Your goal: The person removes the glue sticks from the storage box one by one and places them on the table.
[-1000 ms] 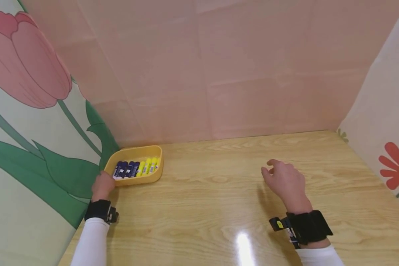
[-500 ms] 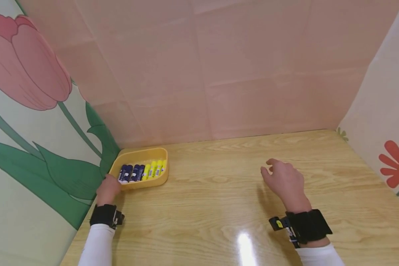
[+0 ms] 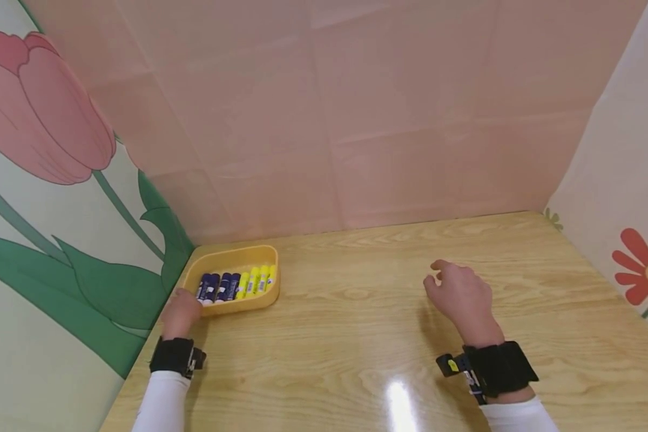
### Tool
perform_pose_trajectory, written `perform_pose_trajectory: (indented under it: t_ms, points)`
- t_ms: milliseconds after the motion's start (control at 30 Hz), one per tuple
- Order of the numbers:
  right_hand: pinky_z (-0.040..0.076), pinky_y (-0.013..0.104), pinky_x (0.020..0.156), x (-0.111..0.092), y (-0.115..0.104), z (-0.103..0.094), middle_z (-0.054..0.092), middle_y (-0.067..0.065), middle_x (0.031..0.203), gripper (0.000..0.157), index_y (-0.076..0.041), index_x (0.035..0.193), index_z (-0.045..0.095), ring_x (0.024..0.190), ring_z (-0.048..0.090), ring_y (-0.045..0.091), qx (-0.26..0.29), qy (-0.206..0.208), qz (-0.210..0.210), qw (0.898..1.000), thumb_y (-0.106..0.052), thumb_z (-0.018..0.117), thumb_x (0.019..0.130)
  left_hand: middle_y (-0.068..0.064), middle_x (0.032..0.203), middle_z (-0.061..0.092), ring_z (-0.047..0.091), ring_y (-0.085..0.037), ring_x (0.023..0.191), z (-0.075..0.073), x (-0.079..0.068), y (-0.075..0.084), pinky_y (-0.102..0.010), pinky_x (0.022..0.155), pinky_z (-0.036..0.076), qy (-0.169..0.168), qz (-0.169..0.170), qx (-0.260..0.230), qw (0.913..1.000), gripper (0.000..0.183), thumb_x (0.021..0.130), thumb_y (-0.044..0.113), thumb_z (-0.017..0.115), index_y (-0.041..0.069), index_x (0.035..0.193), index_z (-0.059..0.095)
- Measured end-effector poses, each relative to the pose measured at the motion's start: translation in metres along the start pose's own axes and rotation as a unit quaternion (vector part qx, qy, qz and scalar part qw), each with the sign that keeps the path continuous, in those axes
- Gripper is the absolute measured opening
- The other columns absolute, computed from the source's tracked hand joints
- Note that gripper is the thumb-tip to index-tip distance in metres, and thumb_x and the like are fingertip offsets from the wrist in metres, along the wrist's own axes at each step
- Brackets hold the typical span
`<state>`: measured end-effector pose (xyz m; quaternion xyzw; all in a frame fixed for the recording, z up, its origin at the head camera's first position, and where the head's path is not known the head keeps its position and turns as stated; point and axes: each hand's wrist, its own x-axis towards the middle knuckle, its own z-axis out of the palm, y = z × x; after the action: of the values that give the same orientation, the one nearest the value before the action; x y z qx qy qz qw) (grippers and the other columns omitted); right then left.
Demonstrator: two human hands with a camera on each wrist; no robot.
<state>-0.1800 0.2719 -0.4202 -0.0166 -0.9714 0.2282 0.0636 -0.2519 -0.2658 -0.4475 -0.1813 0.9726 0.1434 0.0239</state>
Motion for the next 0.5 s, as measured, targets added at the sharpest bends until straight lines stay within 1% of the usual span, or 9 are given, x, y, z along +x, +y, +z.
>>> perform_pose_trajectory:
  t_ms: [133, 267, 367, 500]
  points:
    - [0.038, 0.033, 0.042, 0.000, -0.001, 0.000, 0.066, 0.028, 0.118, 0.046, 0.002, 0.131, 0.058, 0.055, 0.052, 0.016, -0.002, -0.003, 0.004, 1.000, -0.027, 0.049, 0.096, -0.043, 0.120, 0.055, 0.062, -0.050, 0.106, 0.002, -0.004, 0.004, -0.059, 0.087, 0.052, -0.011, -0.005, -0.001, 0.9999, 0.058, 0.099, 0.011, 0.038, -0.026, 0.141, 0.021]
    - [0.036, 0.033, 0.041, 0.000, -0.001, 0.001, 0.066, 0.029, 0.118, 0.046, 0.002, 0.131, 0.058, 0.051, 0.047, 0.016, 0.000, -0.001, 0.003, 1.000, -0.025, 0.049, 0.095, -0.042, 0.117, 0.057, 0.064, -0.048, 0.103, 0.002, -0.009, 0.009, -0.058, 0.085, 0.053, -0.013, -0.008, 0.007, 0.9999, 0.061, 0.100, 0.012, 0.041, -0.027, 0.141, 0.019]
    - [0.036, 0.033, 0.040, 0.000, 0.000, 0.002, 0.067, 0.029, 0.117, 0.045, 0.002, 0.130, 0.059, 0.048, 0.045, 0.016, 0.002, 0.000, 0.001, 1.000, -0.023, 0.050, 0.094, -0.041, 0.115, 0.058, 0.065, -0.047, 0.100, 0.003, -0.013, 0.012, -0.056, 0.083, 0.054, -0.013, -0.007, 0.011, 0.9998, 0.061, 0.099, 0.011, 0.041, -0.028, 0.141, 0.019]
    - [0.036, 0.032, 0.040, 0.000, 0.001, 0.004, 0.067, 0.029, 0.115, 0.045, 0.003, 0.130, 0.058, 0.047, 0.044, 0.016, 0.002, -0.001, -0.002, 1.000, -0.022, 0.050, 0.093, -0.042, 0.116, 0.058, 0.064, -0.048, 0.102, 0.006, -0.015, 0.014, -0.057, 0.084, 0.053, -0.011, -0.004, 0.015, 0.9998, 0.060, 0.099, 0.011, 0.040, -0.028, 0.141, 0.019]
